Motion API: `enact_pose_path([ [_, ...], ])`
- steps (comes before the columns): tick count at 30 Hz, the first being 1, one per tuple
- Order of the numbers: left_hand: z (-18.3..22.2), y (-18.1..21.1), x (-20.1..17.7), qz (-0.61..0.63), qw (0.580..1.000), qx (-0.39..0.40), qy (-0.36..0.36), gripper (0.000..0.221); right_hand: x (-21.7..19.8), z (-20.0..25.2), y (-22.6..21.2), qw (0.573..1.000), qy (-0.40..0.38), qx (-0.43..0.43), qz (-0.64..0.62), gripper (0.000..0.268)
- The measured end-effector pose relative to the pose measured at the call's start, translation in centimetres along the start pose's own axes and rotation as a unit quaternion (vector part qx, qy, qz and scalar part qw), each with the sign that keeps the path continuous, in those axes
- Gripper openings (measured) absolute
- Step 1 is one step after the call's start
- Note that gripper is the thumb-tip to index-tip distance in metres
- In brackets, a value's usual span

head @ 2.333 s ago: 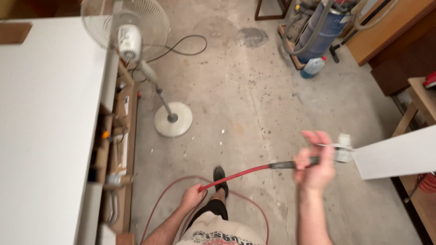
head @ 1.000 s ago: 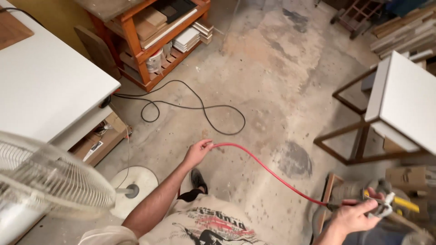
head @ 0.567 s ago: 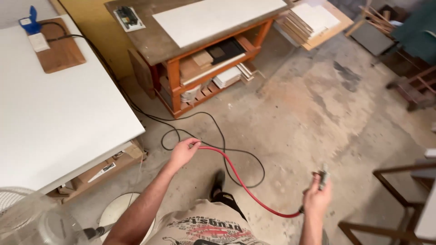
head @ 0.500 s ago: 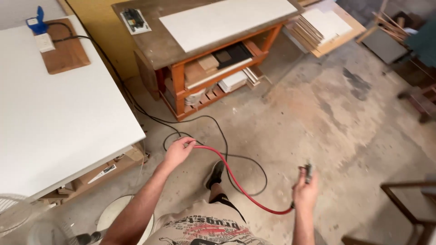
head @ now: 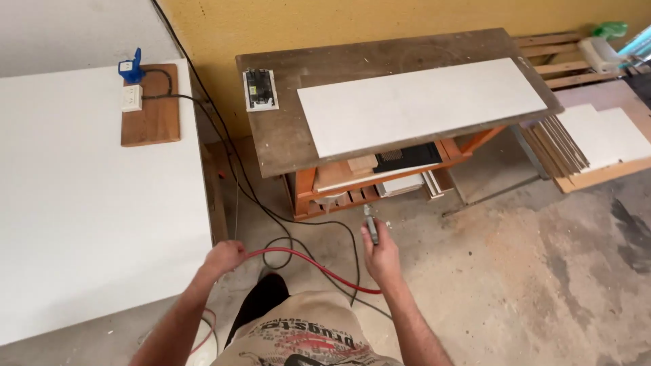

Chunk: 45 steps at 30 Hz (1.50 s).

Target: Sanding a white board with a manual block and cleaning it with a compressed air nozzle.

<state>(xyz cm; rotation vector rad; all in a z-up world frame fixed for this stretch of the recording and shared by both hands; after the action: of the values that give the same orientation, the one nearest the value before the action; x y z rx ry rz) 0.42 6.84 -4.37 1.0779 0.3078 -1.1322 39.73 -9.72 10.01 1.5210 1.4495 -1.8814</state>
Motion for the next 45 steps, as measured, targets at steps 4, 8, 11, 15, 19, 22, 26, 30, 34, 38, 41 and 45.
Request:
enact_pose_path([
  [4, -9.4, 4.2, -7.4, 0.074, 0.995, 0.045, 0.047, 0.037, 2.4, -5.6, -5.1, 1.0, -0.026, -0.01, 0.011, 0.036],
  [8, -21.0, 12.0, -17.6, 0.114, 0.979, 0.098, 0.135, 0.045, 4.9, -8.8, -10.8, 0.999, -0.026, 0.01, 0.031, 0.036],
  [11, -25.5, 18.9, -23.9, 0.195, 0.945, 0.149, 0.215, 0.045, 7.2, -11.7, -14.3, 0.996, -0.055, 0.021, 0.069, 0.034],
  [15, -34.5, 18.9, -23.4, 0.204, 0.95, 0.124, 0.202, 0.068, 12.8, -15.2, -14.4, 0.99, -0.092, 0.017, 0.109, 0.032],
  [19, -37.9, 16.7, -24.2, 0.313, 0.824, 0.257, 0.395, 0.036, 17.2, -20.8, -15.0, 0.967, -0.163, 0.002, 0.198, 0.042],
  [22, -28.7, 15.6, -29.0, 0.349, 0.781, 0.284, 0.434, 0.044, 18.1, -25.8, -18.9, 0.963, -0.158, -0.045, 0.212, 0.039],
  [26, -22.2, 10.5, -31.3, 0.369, 0.76, 0.311, 0.436, 0.048, 17.1, -31.9, -25.8, 0.965, -0.176, -0.029, 0.19, 0.044],
  [30, -23.1, 3.5, -29.8, 0.36, 0.777, 0.293, 0.426, 0.049, 17.8, -38.8, -27.3, 0.982, -0.132, 0.0, 0.133, 0.043],
  [34, -23.3, 1.1, -27.3, 0.386, 0.791, 0.235, 0.412, 0.049, 18.9, -39.1, -26.7, 0.98, -0.138, 0.011, 0.144, 0.039],
  [38, -21.8, 5.8, -27.4, 0.411, 0.843, 0.123, 0.326, 0.055, 17.6, -38.1, -24.3, 0.974, -0.199, 0.063, 0.088, 0.042],
  [41, -22.8, 7.6, -27.4, 0.406, 0.844, 0.155, 0.314, 0.054, 16.0, -40.7, -14.5, 0.973, -0.119, 0.197, 0.022, 0.036],
  [45, -25.5, 8.7, -26.3, 0.391, 0.851, 0.2, 0.288, 0.052, 12.7, -38.8, -6.7, 0.96, -0.035, 0.263, 0.087, 0.04],
])
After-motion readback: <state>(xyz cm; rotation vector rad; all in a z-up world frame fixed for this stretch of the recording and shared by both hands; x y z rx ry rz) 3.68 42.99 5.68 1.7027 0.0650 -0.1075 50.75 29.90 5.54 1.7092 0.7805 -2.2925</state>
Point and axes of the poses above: each hand's wrist, its own z-axis away from the middle knuckle, its own x-axis out of the palm, y = z × x, the point moved 3 cm from there along -z, towards the middle knuckle, and after that the axes turned 14 degrees about z, right-handed, at the moved point
